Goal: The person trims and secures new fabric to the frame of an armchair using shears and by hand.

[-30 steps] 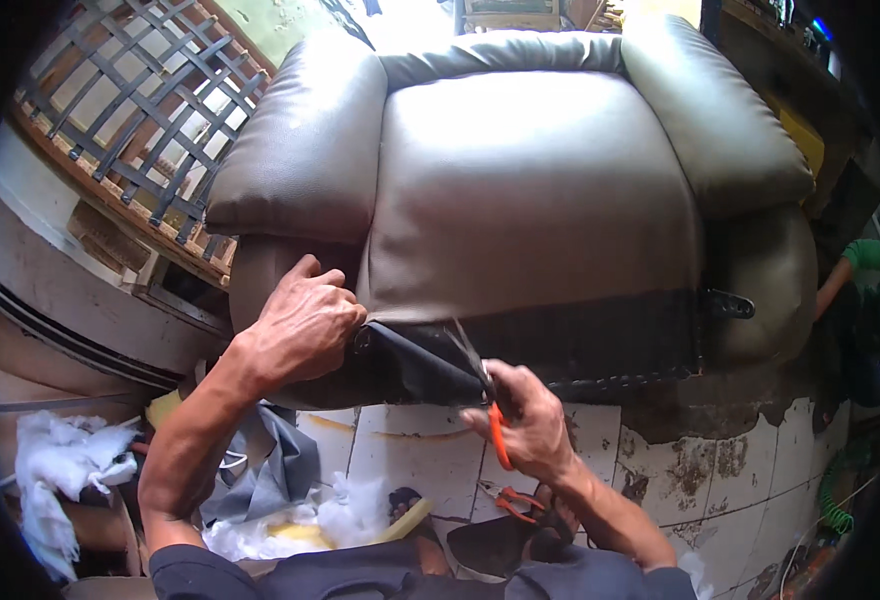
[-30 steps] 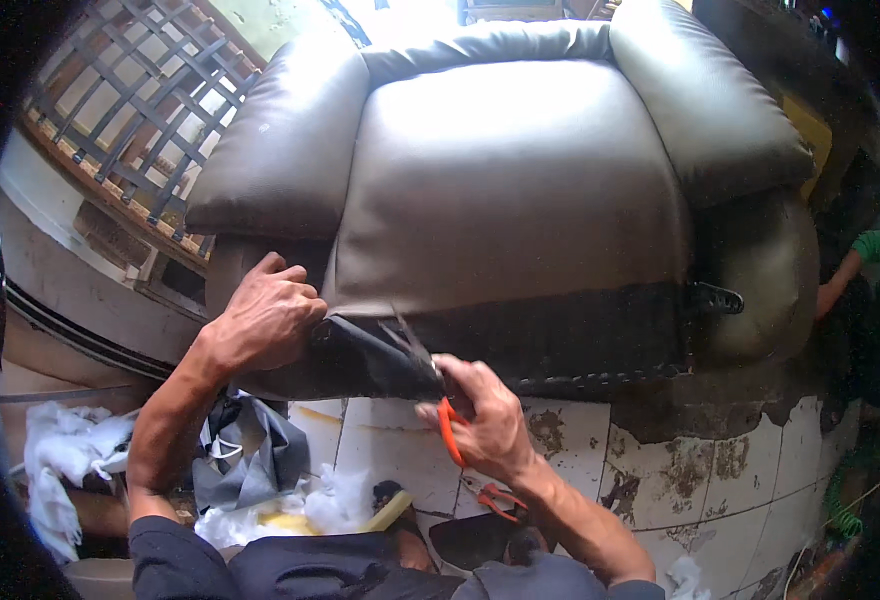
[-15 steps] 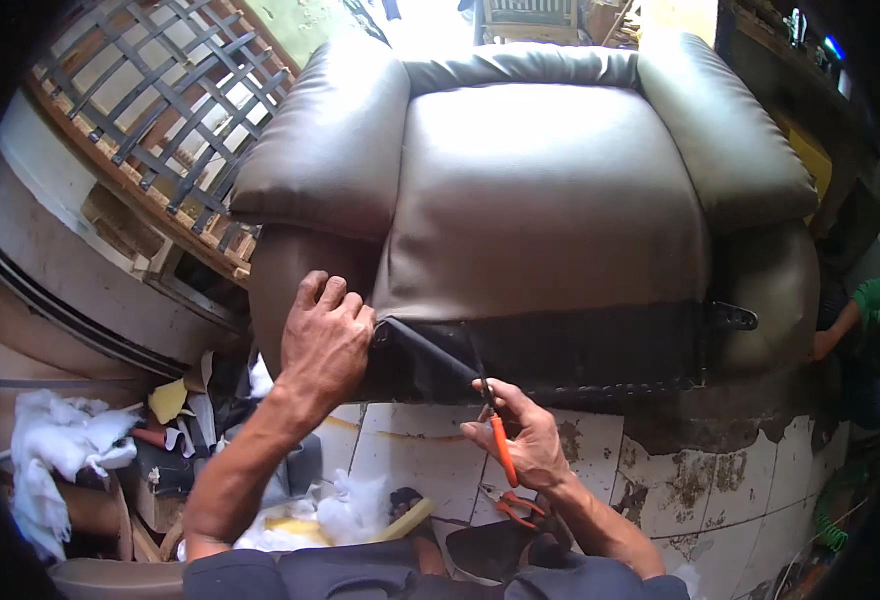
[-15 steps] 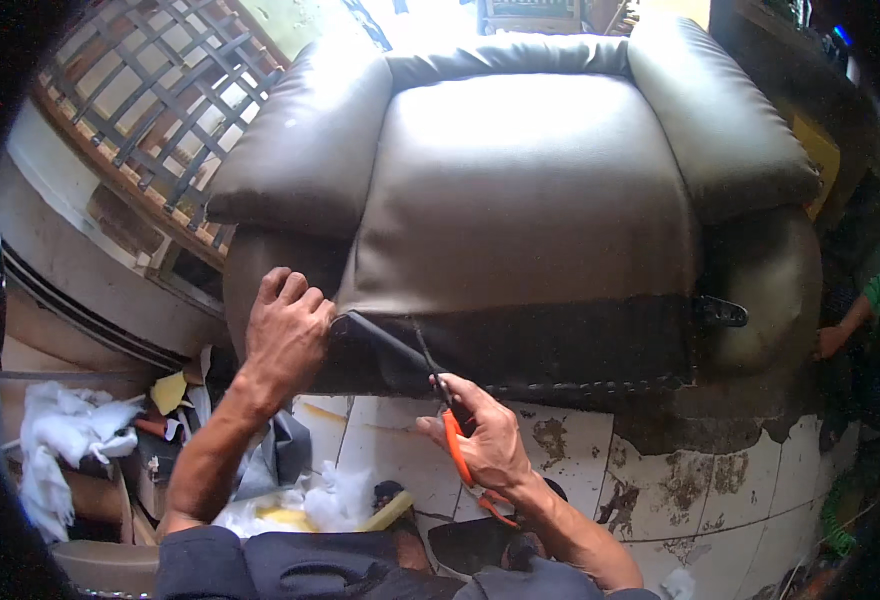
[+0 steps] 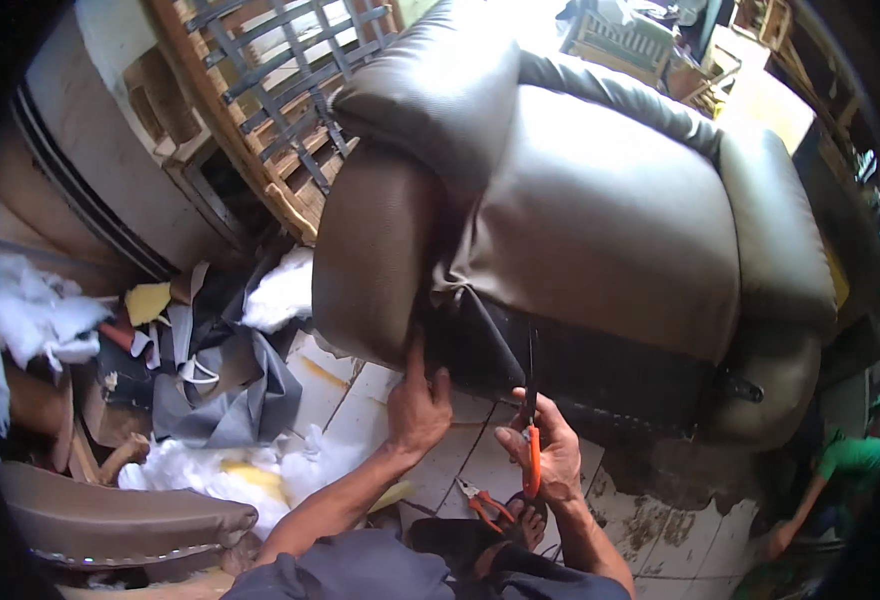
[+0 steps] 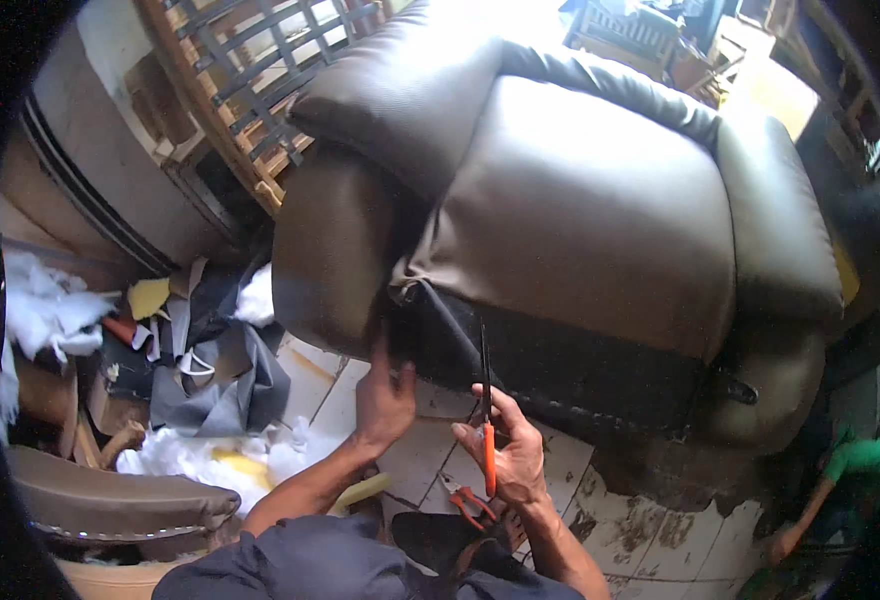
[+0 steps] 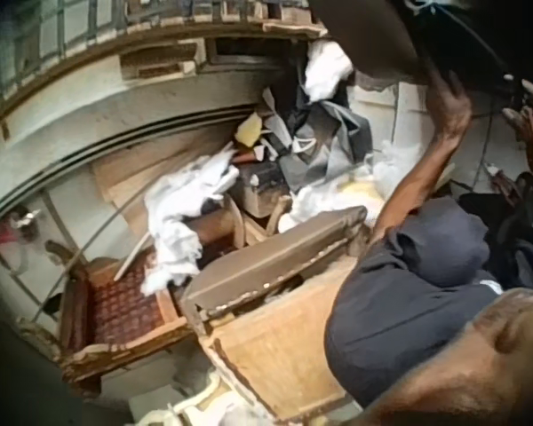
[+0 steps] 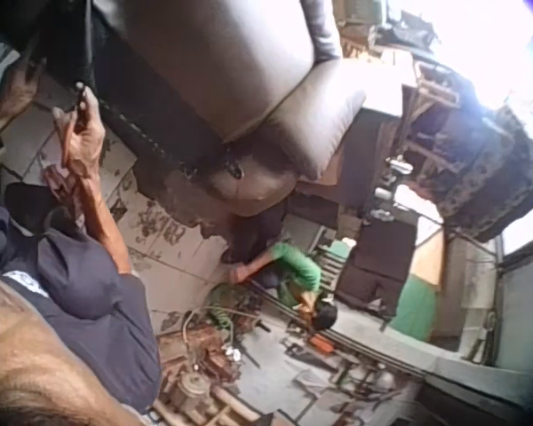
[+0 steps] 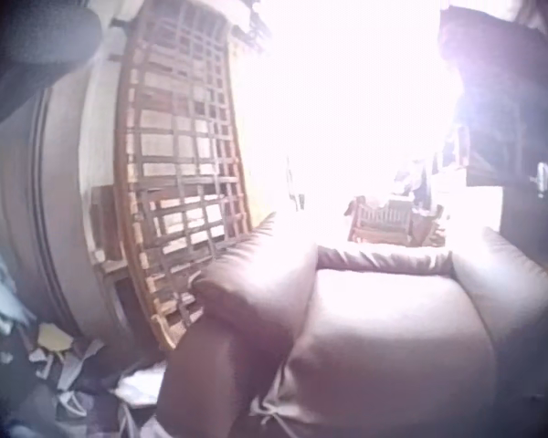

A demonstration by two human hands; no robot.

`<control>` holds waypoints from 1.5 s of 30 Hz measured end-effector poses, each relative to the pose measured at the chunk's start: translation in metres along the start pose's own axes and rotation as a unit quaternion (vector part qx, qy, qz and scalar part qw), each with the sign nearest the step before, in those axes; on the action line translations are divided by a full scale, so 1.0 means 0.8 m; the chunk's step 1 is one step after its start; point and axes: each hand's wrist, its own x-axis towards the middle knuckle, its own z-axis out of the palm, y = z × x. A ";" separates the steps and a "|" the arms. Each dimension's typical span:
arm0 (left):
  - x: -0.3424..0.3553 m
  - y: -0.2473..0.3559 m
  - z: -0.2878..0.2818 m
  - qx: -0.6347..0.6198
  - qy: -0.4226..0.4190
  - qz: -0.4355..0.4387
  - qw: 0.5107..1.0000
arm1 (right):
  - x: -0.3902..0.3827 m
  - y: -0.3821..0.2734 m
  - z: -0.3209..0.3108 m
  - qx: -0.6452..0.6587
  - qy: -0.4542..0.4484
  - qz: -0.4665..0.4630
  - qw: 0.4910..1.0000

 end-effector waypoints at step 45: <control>0.059 0.049 -0.022 -0.052 0.058 0.222 0.972 | -0.002 0.015 0.023 -0.033 -0.130 0.061 0.989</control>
